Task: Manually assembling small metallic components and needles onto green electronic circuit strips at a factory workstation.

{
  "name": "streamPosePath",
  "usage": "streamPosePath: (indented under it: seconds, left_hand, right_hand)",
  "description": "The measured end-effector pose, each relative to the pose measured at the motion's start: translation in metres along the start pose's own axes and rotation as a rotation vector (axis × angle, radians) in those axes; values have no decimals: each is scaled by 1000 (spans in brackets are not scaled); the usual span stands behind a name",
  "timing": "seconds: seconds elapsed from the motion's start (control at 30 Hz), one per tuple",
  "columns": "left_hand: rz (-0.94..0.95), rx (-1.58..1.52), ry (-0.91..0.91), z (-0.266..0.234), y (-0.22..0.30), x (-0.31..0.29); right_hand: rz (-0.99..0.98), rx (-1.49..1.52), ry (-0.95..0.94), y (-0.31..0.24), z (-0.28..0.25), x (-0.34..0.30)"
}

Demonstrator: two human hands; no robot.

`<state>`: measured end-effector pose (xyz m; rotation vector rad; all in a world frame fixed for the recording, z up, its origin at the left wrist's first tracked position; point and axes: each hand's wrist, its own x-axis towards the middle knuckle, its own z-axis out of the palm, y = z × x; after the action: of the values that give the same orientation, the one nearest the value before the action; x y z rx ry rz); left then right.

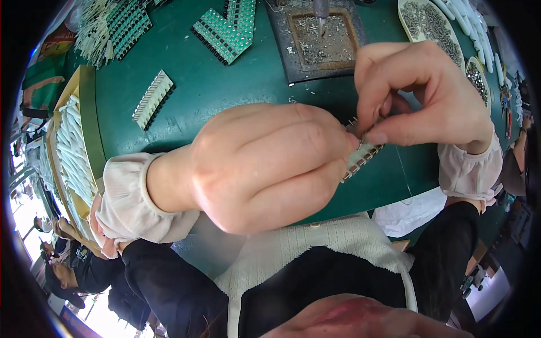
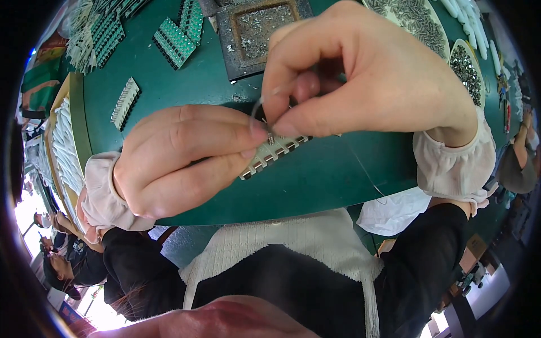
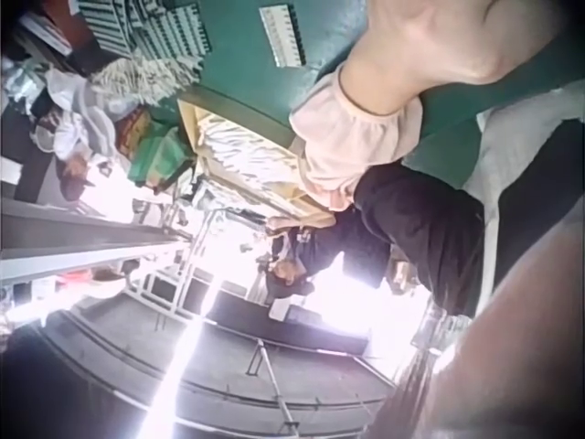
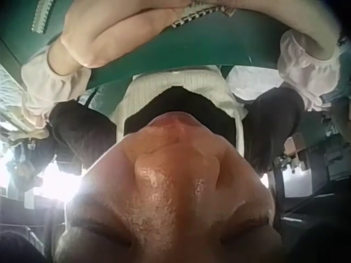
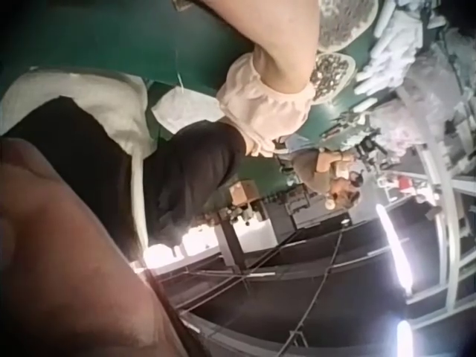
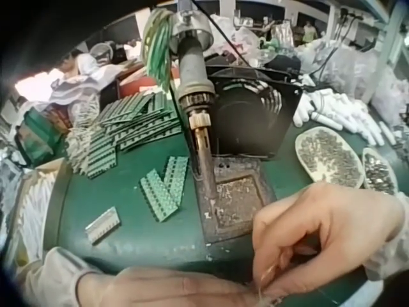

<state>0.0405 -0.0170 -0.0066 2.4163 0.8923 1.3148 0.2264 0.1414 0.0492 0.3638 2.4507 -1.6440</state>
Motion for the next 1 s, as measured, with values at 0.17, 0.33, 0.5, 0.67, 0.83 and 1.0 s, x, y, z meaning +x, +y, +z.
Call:
streamPosePath:
  seconds: [0.17, 0.33, 0.5, 0.67, 0.83, 1.0]
  left_hand:
    - [55, 160, -54, 2, -2, 0]
    - [-44, 318, -130, -3, 1, 3]
    - [-37, 329, -148, -6, 0, 0]
    - [13, 379, -122, -7, 0, 5]
    - [28, 391, -111, -7, 0, 4]
    - [24, 373, -120, -5, 1, 4]
  right_hand:
    - [-78, -40, 212, 16, 2, -8]
    - [43, -60, 441, 4, 10, -15]
    - [-63, -122, 365, 7, 15, -9]
    - [-157, -183, 301, 10, 18, -9]
    - [-65, -269, 178, -8, 14, -6]
    - [-148, -182, 203, 2, 18, -8]
